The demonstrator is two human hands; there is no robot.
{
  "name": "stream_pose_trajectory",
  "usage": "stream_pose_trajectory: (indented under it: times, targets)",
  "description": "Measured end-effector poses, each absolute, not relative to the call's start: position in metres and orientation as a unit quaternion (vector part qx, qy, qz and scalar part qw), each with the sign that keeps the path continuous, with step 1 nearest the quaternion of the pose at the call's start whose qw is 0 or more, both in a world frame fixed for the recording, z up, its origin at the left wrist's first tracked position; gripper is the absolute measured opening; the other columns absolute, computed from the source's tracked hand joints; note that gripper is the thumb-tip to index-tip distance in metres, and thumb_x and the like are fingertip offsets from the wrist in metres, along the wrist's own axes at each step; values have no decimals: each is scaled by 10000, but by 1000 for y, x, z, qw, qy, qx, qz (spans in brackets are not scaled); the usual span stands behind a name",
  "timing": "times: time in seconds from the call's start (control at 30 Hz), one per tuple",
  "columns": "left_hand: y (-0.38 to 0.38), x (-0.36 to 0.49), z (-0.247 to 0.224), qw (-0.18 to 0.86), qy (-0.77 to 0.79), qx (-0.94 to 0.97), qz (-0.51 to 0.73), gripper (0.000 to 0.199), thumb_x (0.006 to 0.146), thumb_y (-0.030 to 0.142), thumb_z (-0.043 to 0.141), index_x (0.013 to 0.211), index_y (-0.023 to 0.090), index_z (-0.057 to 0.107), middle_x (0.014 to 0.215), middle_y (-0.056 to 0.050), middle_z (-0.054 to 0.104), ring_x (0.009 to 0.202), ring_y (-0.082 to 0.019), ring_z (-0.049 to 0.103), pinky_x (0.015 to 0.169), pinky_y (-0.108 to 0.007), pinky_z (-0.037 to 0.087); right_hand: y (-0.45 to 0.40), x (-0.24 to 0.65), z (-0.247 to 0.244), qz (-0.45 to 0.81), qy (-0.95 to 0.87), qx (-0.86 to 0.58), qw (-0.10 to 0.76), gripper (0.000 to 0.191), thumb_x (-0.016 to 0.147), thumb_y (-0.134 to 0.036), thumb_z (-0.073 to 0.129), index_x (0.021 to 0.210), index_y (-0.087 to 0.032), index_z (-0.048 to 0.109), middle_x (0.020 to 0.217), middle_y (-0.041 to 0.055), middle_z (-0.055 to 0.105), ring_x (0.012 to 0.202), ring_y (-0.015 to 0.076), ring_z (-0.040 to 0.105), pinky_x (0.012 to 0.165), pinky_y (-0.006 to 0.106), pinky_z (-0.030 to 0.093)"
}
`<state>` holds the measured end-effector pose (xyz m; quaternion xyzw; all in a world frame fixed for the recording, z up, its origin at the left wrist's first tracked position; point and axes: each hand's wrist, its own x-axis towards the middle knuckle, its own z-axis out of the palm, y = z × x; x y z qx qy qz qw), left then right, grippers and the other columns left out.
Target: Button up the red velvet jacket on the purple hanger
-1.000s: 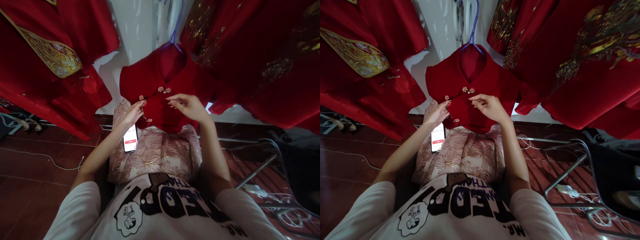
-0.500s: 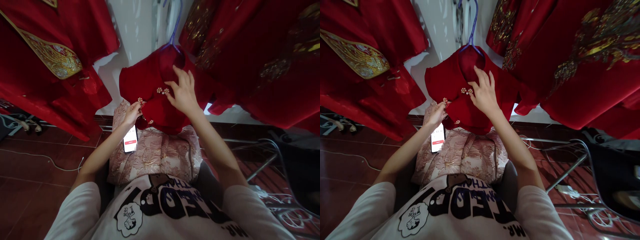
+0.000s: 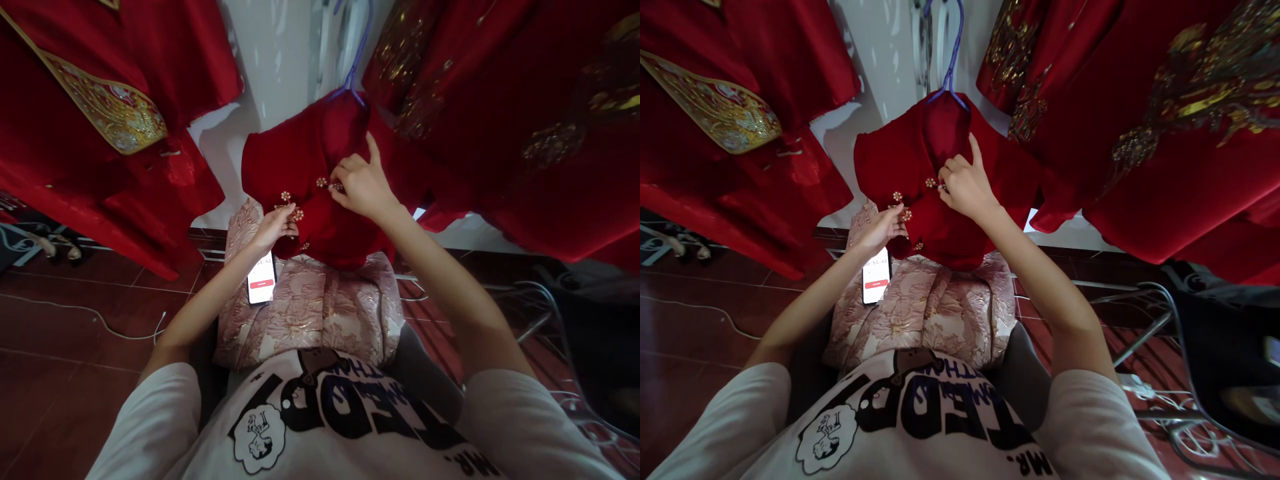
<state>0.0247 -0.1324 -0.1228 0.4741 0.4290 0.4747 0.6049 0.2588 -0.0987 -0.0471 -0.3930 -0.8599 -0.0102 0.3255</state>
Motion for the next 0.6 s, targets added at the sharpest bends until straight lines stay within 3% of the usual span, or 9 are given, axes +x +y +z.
stream_pose_trajectory:
  times: [0.33,0.47,0.6]
  targets:
    - [-134,27,-124,617,434,467,460,281,959,423,709,946,142,724,886,-93,767,728,-153,680,693,-267,588,-98,258,-35,14,-868,-392,303,234,908,-216,597,1027,-285,786,863,46,754,1184,347,691,1294,725,172]
    - [-133,27,-127,612,432,478,459,295,950,449,727,908,159,695,843,-80,739,723,-152,669,699,-269,590,-94,261,-37,21,-872,-390,296,220,907,-200,593,992,-270,783,911,57,767,1177,340,693,1297,712,182]
    - [-133,29,-131,605,443,492,442,304,989,452,687,890,165,683,833,-73,705,682,-146,655,723,-300,595,-95,265,-35,-3,-875,-397,276,286,918,-199,557,1098,-245,774,1024,77,781,1177,325,692,1299,682,236]
